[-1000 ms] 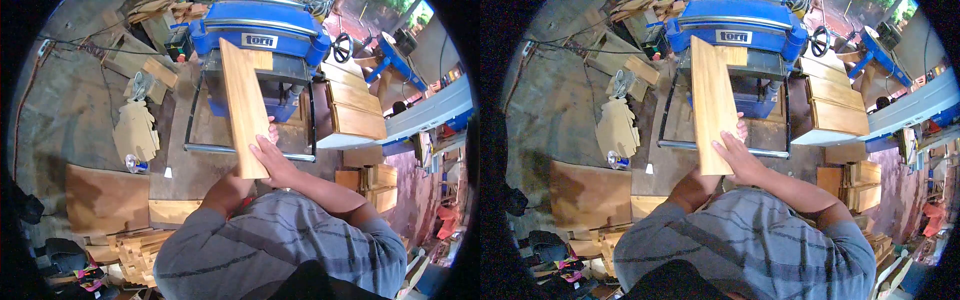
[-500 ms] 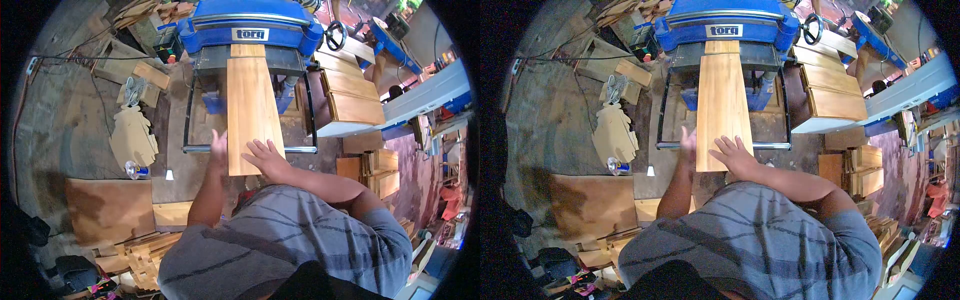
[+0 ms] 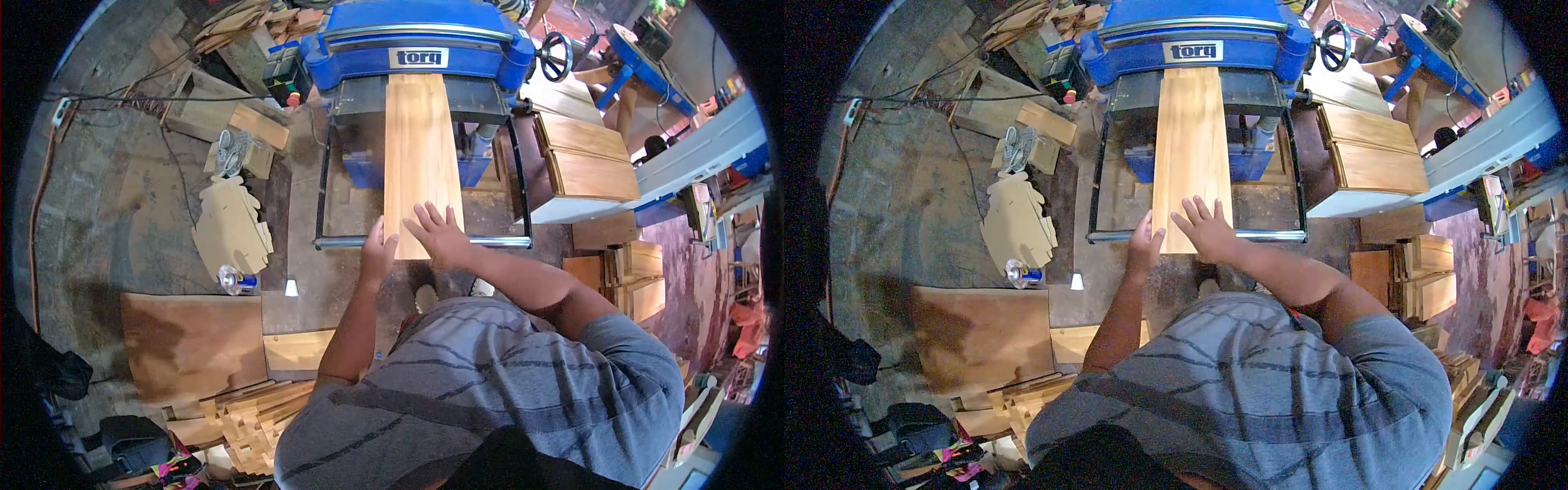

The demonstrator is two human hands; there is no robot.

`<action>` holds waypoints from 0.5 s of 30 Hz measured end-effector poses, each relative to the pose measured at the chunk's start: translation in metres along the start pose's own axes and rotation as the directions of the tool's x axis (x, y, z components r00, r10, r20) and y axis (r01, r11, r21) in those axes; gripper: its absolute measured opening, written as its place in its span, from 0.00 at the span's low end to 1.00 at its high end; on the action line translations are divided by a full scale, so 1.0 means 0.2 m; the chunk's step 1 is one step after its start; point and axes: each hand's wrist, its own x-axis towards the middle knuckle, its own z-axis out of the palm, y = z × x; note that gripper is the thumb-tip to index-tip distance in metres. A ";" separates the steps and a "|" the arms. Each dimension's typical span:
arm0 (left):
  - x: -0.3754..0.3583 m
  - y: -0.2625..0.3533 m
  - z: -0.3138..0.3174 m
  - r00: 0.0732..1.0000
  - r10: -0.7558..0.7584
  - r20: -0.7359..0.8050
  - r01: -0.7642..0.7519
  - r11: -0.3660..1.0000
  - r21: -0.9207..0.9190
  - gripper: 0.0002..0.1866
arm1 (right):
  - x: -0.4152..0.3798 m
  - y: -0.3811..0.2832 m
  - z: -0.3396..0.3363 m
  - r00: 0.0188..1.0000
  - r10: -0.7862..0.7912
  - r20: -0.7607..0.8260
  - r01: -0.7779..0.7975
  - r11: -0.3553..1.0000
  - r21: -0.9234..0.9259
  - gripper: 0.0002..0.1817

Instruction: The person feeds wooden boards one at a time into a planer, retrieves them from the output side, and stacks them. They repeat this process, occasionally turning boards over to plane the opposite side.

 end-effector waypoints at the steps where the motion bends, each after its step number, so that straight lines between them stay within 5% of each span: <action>1: 0.00 0.04 -0.01 1.000 -0.002 -0.001 0.002 1.000 0.001 0.35 | 0.01 0.01 -0.01 1.000 -0.002 -0.007 0.002 1.000 -0.002 0.58; 3: -0.01 0.17 -0.05 0.997 0.042 0.072 -0.075 0.834 0.547 0.41 | 0.02 0.01 -0.03 1.000 0.017 0.018 -0.018 1.000 0.006 0.58; 7: 0.01 0.15 -0.08 0.980 -0.008 0.199 -0.092 0.868 0.488 0.48 | 0.04 0.06 -0.03 0.999 0.024 0.025 -0.023 0.999 -0.023 0.58; 9: 0.04 0.13 -0.08 0.955 0.079 0.287 -0.218 0.842 0.493 0.52 | 0.08 0.06 -0.02 0.999 0.044 0.020 -0.043 0.998 -0.045 0.58; 13: 0.04 0.15 -0.08 0.958 0.033 0.286 -0.182 0.839 0.512 0.54 | 0.13 0.10 -0.01 0.998 0.062 0.011 -0.061 0.993 -0.100 0.56; 15: 0.08 0.10 -0.06 0.967 0.027 0.252 -0.109 0.942 0.316 0.52 | 0.13 0.12 -0.06 0.998 0.047 0.028 -0.047 0.999 -0.024 0.55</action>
